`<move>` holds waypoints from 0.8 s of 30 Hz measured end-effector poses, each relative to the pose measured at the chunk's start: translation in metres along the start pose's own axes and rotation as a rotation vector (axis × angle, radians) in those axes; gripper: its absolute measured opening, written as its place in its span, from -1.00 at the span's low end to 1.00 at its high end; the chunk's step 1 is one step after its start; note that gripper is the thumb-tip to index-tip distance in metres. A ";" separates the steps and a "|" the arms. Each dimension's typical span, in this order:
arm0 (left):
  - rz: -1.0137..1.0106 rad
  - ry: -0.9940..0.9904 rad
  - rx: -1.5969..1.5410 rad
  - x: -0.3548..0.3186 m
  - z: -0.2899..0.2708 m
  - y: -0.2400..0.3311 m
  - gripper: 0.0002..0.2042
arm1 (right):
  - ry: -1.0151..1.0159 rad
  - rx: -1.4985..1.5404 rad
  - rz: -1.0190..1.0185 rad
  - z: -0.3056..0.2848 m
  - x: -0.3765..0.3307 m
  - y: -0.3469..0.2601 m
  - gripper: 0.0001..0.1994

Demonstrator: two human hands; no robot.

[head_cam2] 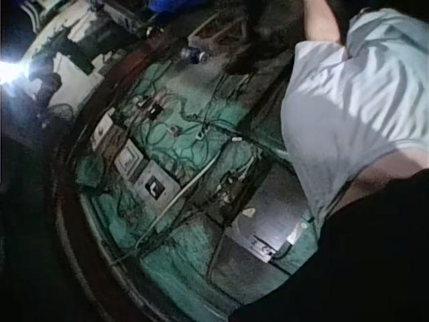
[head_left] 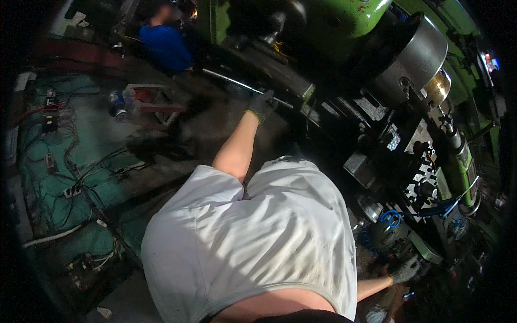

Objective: The person operates a green metal lathe in a workshop, using a wrench to tighten the chuck and adjusting the tool post. They manipulate the workpiece and machine controls to set up the equipment for machining.

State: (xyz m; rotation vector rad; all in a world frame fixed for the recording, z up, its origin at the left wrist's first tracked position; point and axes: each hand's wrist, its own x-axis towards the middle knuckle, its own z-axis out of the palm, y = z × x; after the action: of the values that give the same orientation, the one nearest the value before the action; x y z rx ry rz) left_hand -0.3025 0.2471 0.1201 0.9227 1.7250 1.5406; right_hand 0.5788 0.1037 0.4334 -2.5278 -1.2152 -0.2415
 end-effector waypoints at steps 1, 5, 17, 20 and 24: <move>-0.395 0.085 -0.494 0.010 0.017 0.006 -0.56 | -0.015 -0.001 0.006 0.003 -0.013 0.004 -0.42; -0.617 0.040 -0.761 0.028 0.050 0.013 -0.95 | -0.262 0.042 -0.030 -0.022 -0.055 0.012 -0.53; -0.047 -0.398 1.603 0.073 0.051 0.000 -0.63 | -0.058 -0.102 0.196 -0.062 -0.198 -0.026 -0.62; -0.033 0.038 1.322 0.044 0.058 0.005 -0.73 | -0.049 -0.036 0.124 -0.034 -0.178 -0.021 -0.65; 0.212 0.319 0.688 0.015 0.112 0.087 -0.81 | 0.038 0.133 0.097 0.018 -0.111 -0.009 -0.71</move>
State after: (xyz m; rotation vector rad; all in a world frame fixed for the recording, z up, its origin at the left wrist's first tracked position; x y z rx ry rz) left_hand -0.2102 0.3259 0.1942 1.2703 2.5383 1.2727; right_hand 0.5026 0.0347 0.3862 -2.4479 -1.0550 -0.1789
